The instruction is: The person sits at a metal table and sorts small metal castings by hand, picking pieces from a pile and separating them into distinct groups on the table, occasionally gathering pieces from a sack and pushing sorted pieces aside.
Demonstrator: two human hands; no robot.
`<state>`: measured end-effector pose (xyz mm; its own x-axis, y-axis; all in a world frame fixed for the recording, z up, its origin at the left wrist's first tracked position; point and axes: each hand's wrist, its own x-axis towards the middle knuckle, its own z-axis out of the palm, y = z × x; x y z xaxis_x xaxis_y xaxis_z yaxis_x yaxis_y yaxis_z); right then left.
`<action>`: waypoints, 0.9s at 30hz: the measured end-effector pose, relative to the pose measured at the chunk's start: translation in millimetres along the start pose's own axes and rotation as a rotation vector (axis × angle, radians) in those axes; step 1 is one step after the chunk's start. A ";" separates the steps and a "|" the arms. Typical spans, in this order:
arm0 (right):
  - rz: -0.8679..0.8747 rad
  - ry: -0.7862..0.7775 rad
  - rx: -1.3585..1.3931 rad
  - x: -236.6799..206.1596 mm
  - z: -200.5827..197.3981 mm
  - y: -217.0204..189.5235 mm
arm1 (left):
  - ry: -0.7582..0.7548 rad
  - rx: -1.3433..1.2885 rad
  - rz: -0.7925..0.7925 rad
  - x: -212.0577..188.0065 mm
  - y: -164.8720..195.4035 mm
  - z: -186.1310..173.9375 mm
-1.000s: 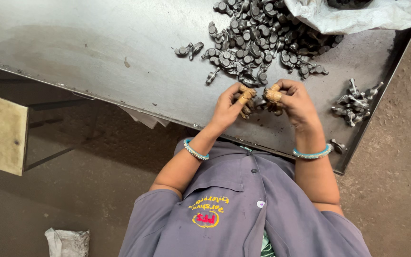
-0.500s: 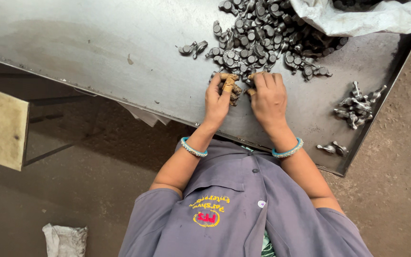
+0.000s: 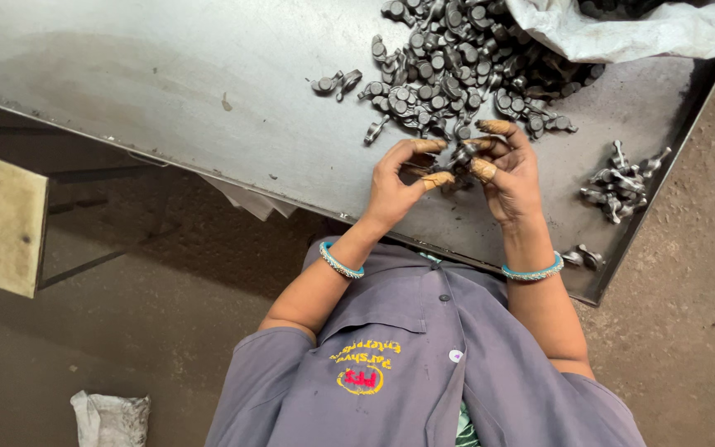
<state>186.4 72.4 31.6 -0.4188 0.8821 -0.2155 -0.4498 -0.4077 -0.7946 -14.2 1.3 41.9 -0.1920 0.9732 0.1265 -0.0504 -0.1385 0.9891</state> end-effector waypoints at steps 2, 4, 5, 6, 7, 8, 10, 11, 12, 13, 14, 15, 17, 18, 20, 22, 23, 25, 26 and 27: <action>0.017 -0.017 0.063 -3.0 -7.3 3.3 | -0.019 -0.055 -0.049 -0.2 -2.2 6.6; 0.032 -0.021 0.098 -5.1 -11.1 6.3 | -0.033 -0.079 -0.079 -1.2 -7.3 9.3; 0.038 -0.016 0.102 -5.9 -11.5 7.0 | -0.037 -0.076 -0.084 -1.7 -10.2 9.1; 0.044 -0.012 0.106 -6.9 -11.5 7.4 | -0.040 -0.073 -0.089 -2.7 -13.2 9.0; 0.053 -0.013 0.098 -7.4 -11.5 7.4 | -0.041 -0.083 -0.097 -2.6 -16.2 8.6; 0.062 -0.013 0.091 -8.1 -10.9 6.7 | -0.043 -0.094 -0.105 -2.8 -18.8 8.2; 0.088 0.000 0.063 -10.1 -9.8 4.4 | -0.058 -0.130 -0.133 -3.5 -23.3 8.1; 0.105 0.010 0.042 -10.9 -9.5 3.4 | -0.069 -0.153 -0.152 -3.0 -25.2 7.9; 0.122 0.020 0.021 -11.4 -9.4 3.0 | -0.081 -0.177 -0.171 -2.7 -26.8 7.5; 0.117 -0.020 0.023 -11.4 -9.5 3.2 | -0.084 -0.159 -0.175 -2.7 -28.3 7.1; 0.114 -0.058 0.024 -11.4 -10.0 3.9 | -0.087 -0.141 -0.179 -3.1 -29.4 6.8; 0.111 -0.096 0.025 -10.9 -10.8 4.7 | -0.090 -0.124 -0.185 -3.4 -30.4 6.9; 0.138 -0.046 -0.084 -7.6 -12.6 6.9 | -0.097 -0.118 -0.197 -2.7 -32.1 6.3; 0.150 -0.021 -0.139 -5.3 -11.9 5.9 | -0.102 -0.115 -0.202 -1.7 -32.7 6.0; 0.170 -0.042 -0.241 0.3 -14.8 -0.1 | -0.060 -0.017 -0.121 2.1 -32.6 2.1; 0.135 -0.067 -0.297 7.7 -16.6 -13.3 | -0.024 0.032 -0.092 3.8 -31.8 -3.3; 0.090 -0.080 -0.302 13.5 -16.0 -24.5 | -0.011 0.031 -0.104 4.8 -31.1 -5.9; -0.059 -0.035 -0.112 17.9 -6.9 -41.5 | 0.016 0.042 -0.082 7.1 -30.6 -10.4; -0.163 0.018 0.085 19.5 -0.4 -49.6 | 0.031 0.055 -0.049 8.1 -30.8 -13.2; -0.267 0.069 0.281 20.2 8.2 -54.1 | 0.045 0.068 -0.017 8.4 -31.2 -14.7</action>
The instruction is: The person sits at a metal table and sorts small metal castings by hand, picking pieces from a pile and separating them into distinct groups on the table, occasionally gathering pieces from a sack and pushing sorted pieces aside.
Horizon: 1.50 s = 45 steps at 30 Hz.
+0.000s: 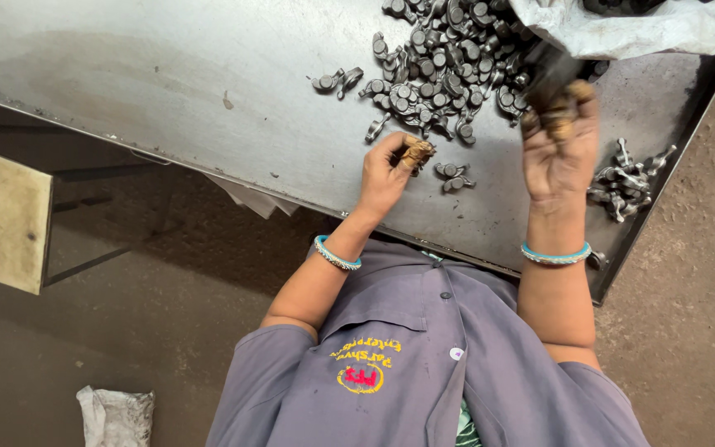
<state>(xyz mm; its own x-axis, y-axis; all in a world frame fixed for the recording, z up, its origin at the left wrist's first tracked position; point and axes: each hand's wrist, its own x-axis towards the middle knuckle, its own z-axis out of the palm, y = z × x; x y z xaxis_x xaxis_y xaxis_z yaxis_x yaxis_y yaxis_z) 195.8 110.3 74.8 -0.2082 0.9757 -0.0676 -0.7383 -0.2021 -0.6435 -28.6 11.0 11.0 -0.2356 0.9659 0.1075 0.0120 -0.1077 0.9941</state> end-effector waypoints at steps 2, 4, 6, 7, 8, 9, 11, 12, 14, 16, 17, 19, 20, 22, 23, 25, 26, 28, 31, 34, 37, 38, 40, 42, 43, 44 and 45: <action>-0.025 -0.014 -0.315 -1.3 18.8 2.5 | 0.028 -0.050 -0.005 -0.3 -1.8 -0.7; 0.024 -0.108 -0.851 -9.2 33.1 9.1 | 0.046 -0.098 -0.001 0.1 -3.8 -0.1; -0.080 -0.319 -1.460 -29.9 42.4 27.8 | 0.063 -0.142 0.008 -1.1 -4.8 -0.1; -0.262 -0.440 -1.685 -38.4 44.8 40.0 | 0.073 -0.151 -0.034 -1.5 -4.9 0.8; -0.295 -0.422 -1.738 -43.3 43.8 47.8 | 0.084 -0.160 -0.075 -1.6 -4.7 1.6; -0.328 -0.402 -1.791 -48.0 41.1 55.7 | 0.093 -0.168 -0.118 -2.0 -3.1 2.7; -0.326 -0.350 -1.806 -50.7 29.2 64.4 | 0.097 -0.136 -0.127 -2.2 2.2 5.4; -0.290 -0.319 -1.766 -48.5 20.6 64.3 | 0.101 -0.119 -0.131 -2.0 5.5 5.5; -0.142 -0.230 -1.458 -43.6 1.2 60.7 | 0.078 -0.034 -0.140 -4.0 12.7 6.0; 0.071 -0.125 -0.914 -37.8 -18.3 53.2 | 0.027 -0.002 -0.123 -4.5 16.7 8.1; 0.146 -0.075 -0.691 -37.3 -27.2 48.4 | -0.013 -0.009 -0.108 -6.5 17.0 9.4; 0.284 0.030 -0.244 -38.6 -41.4 39.9 | -0.077 -0.051 -0.139 -12.0 14.1 15.1; 0.313 0.031 -0.170 -40.4 -46.2 37.5 | -0.102 -0.085 -0.186 -14.6 11.2 20.3; 0.366 0.029 -0.019 -44.3 -50.9 34.4 | -0.128 -0.156 -0.223 -17.1 4.1 29.6; 0.360 0.026 -0.027 -46.6 -51.9 34.0 | -0.127 -0.195 -0.217 -18.4 1.0 33.1; 0.352 0.019 -0.043 -50.3 -53.1 34.3 | -0.125 -0.233 -0.207 -20.1 -1.6 36.0; 0.347 0.016 -0.044 -51.2 -52.5 34.1 | -0.124 -0.231 -0.204 -20.8 -1.5 36.8; 0.339 0.011 -0.044 -52.5 -50.9 34.1 | -0.128 -0.188 -0.207 -21.6 0.1 36.4; 0.341 0.000 -0.058 -52.3 -48.6 33.8 | -0.138 -0.139 -0.208 -20.5 5.6 33.4; 0.343 -0.042 -0.081 -51.8 -47.0 34.9 | -0.133 -0.283 -0.214 -17.0 6.4 33.4; 0.357 -0.023 -0.117 -52.5 -45.9 37.7 | -0.140 -0.503 -0.324 -16.1 2.8 38.4; 0.355 -0.011 -0.138 -52.9 -45.7 38.6 | -0.141 -0.560 -0.368 -15.9 1.3 39.9; 0.352 0.011 -0.179 -53.4 -45.6 40.5 | -0.143 -0.627 -0.418 -16.2 0.3 41.3; 0.337 0.051 -0.253 -53.1 -46.2 41.6 | -0.145 -0.649 -0.433 -17.7 -0.2 41.7; 0.331 0.072 -0.290 -53.0 -46.7 42.2 | -0.143 -0.651 -0.444 -18.4 0.0 41.4; 0.336 0.074 -0.342 -52.3 -47.1 42.7 | -0.142 -0.653 -0.455 -18.1 0.6 41.0; 0.340 0.076 -0.393 -51.3 -47.4 42.6 | -0.142 -0.655 -0.464 -17.5 1.4 40.2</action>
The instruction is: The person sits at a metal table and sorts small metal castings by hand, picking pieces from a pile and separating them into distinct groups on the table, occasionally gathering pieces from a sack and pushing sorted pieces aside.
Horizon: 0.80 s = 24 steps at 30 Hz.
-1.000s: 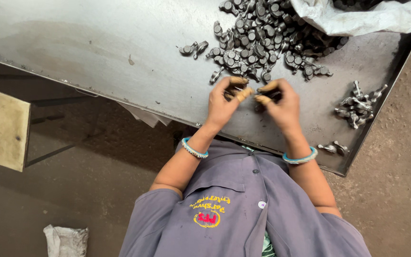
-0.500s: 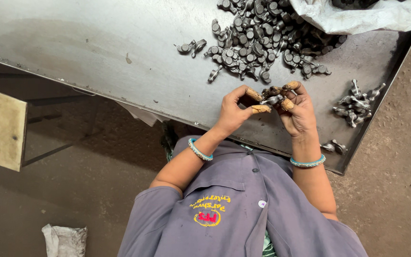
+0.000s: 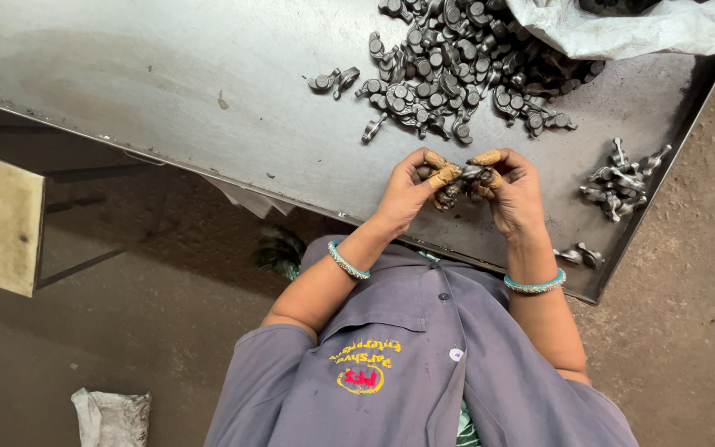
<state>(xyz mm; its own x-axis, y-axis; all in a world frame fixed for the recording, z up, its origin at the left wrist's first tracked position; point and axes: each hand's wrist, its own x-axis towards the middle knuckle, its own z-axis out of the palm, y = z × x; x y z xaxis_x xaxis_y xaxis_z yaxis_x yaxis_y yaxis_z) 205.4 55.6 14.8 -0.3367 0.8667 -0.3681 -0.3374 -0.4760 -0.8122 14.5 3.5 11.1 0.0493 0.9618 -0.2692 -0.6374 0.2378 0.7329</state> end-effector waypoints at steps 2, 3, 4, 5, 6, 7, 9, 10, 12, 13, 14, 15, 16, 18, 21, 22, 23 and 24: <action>0.010 -0.027 -0.054 2.0 -0.5 -2.8 | 0.003 0.035 0.013 0.3 3.2 -1.2; 0.017 -0.064 -0.058 3.6 -2.2 -5.2 | 0.005 0.053 0.019 1.1 4.9 -2.0; 0.024 -0.100 -0.062 5.1 -3.4 -8.6 | 0.011 0.089 0.030 1.7 6.0 -2.6; 0.044 -0.144 -0.104 6.4 -4.3 -14.5 | 0.018 0.126 0.040 1.9 6.8 -3.4; 0.063 -0.189 -0.146 8.0 -5.6 -23.2 | 0.024 0.163 0.051 2.1 7.6 -4.7; 0.081 -0.234 -0.187 10.1 -5.4 -32.4 | 0.033 0.203 0.086 2.7 8.5 -6.4; -0.124 -0.264 -0.092 15.6 -1.6 -52.1 | 0.050 0.282 0.156 2.9 9.5 -10.3; -0.227 -0.280 -0.044 16.2 3.0 -59.9 | 0.072 0.266 0.172 3.3 10.0 -12.4; -0.315 -0.081 0.191 14.0 16.2 -70.1 | 0.116 0.235 0.204 3.7 10.9 -16.4; -0.364 0.017 0.304 12.1 24.8 -71.1 | 0.132 0.232 0.214 4.1 10.8 -17.5; -0.342 -0.017 0.101 9.1 34.1 -69.0 | 0.147 0.232 0.226 4.9 11.3 -19.1; -0.318 -0.049 -0.104 3.7 41.6 -66.4 | 0.162 0.230 0.236 5.2 11.4 -20.0; -0.293 -0.080 -0.309 -2.3 47.6 -61.9 | 0.166 0.242 0.247 5.0 11.7 -20.7; -0.504 -0.124 -1.256 -14.8 58.0 -43.4 | 0.171 0.266 0.270 5.6 12.5 -21.7; -0.528 -0.097 -1.418 -20.5 56.1 -16.8 | 0.180 0.272 0.282 5.7 13.0 -18.6; -0.493 -0.050 -1.265 -19.4 49.9 -11.3 | 0.178 0.292 0.262 5.6 14.1 -16.4; -0.458 -0.008 -1.111 -17.3 41.9 -7.8 | 0.178 0.315 0.244 5.2 15.9 -14.1; -0.421 0.033 -0.957 -15.1 33.5 -4.9 | 0.177 0.336 0.225 3.8 17.9 -11.6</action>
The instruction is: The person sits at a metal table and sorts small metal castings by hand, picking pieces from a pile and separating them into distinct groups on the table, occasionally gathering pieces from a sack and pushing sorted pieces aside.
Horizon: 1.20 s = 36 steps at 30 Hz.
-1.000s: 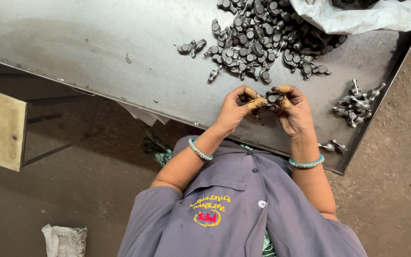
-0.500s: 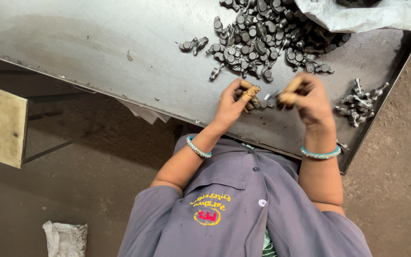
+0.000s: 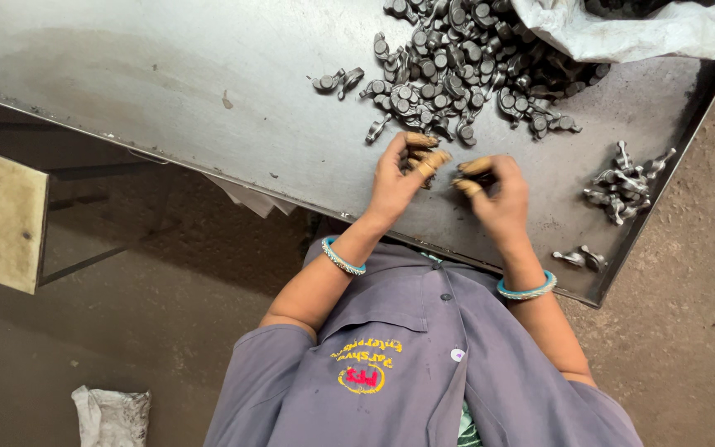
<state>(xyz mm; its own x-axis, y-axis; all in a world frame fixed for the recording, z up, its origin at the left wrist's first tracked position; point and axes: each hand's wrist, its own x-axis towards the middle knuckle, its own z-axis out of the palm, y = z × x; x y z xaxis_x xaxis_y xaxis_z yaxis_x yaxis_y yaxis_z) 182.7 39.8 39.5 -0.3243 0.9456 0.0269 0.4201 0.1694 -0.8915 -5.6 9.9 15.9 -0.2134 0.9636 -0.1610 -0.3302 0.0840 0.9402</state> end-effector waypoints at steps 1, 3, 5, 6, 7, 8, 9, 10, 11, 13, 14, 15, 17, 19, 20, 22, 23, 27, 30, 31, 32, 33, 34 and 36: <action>0.059 0.022 0.279 0.8 -2.0 8.7 | -0.018 0.074 0.032 -1.6 3.0 1.4; 0.181 0.070 0.836 1.8 -7.3 23.6 | -0.059 0.221 0.095 -7.5 7.7 5.2; 0.255 0.077 0.961 -0.3 -12.0 33.6 | -0.113 0.253 0.120 -13.2 8.4 10.1; 0.292 0.079 1.024 -1.5 -13.4 37.0 | -0.138 0.270 0.134 -15.2 7.3 11.9; 0.318 0.067 1.053 -2.9 -14.2 39.3 | -0.133 0.270 0.156 -16.5 5.3 13.2; 0.347 0.057 1.081 -4.9 -14.9 40.7 | -0.128 0.270 0.176 -18.0 2.4 14.1; 0.375 0.046 1.111 -6.3 -15.1 41.1 | -0.124 0.270 0.197 -18.9 -0.8 14.5; 0.382 0.026 1.135 -7.7 -15.3 41.4 | -0.151 0.164 0.143 -18.1 -4.2 14.6; 0.389 0.006 1.161 -8.5 -15.7 41.0 | -0.177 0.058 0.089 -15.7 -7.4 14.4; 0.403 -0.022 1.183 -9.1 -16.3 39.5 | -0.203 -0.078 0.016 -13.4 -12.3 14.3; 0.410 -0.031 1.181 -9.0 -16.7 38.7 | -0.203 -0.107 -0.002 -12.5 -13.9 14.2; 0.418 -0.040 1.179 -8.5 -16.8 38.0 | -0.202 -0.136 -0.021 -11.6 -15.0 13.8; 0.456 -0.058 1.159 -7.7 -16.6 37.2 | -0.194 -0.199 -0.082 -12.4 -16.1 13.6; 0.480 -0.077 1.142 -6.8 -15.8 37.7 | -0.186 -0.249 -0.115 -12.2 -15.7 13.9; 0.484 -0.088 1.136 -6.2 -15.1 38.5 | -0.181 -0.267 -0.116 -11.9 -15.4 13.9; 0.492 -0.138 1.042 -3.7 -15.7 40.1 | -0.173 -0.231 -0.096 -11.0 -13.3 12.8; 0.495 -0.176 0.955 -0.4 -17.7 40.2 | -0.169 -0.176 -0.075 -9.8 -9.8 10.8; 0.464 -0.360 0.687 22.3 -38.5 37.4 | -0.058 0.374 0.090 -9.2 16.9 -0.9; 0.192 -0.145 1.239 53.7 -46.3 17.9 | 0.068 0.672 0.249 -4.4 43.8 -14.1; 0.141 -0.072 1.321 61.8 -45.7 8.0 | 0.113 0.773 0.325 -2.0 51.8 -19.0; 0.164 0.001 1.259 69.1 -42.0 -2.5 | 0.157 0.873 0.402 2.0 58.6 -23.5; 0.180 0.071 1.198 75.6 -31.5 -13.1 | 0.203 0.974 0.484 7.0 64.1 -27.8; 0.084 0.004 0.851 78.6 -17.3 -23.5 | 0.200 1.008 0.411 11.3 67.9 -31.2; -0.101 -0.042 0.139 79.5 9.1 -40.3 | 0.188 1.069 0.260 20.1 70.0 -36.6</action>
<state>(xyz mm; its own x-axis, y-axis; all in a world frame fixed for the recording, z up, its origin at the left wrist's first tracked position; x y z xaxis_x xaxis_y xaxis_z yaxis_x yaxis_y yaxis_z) 132.3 105.6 73.4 -0.3953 0.9127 0.1033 0.2629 0.2202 -0.9394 -66.7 25.9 67.5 -0.3265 0.9374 0.1209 0.6868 0.1475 0.7117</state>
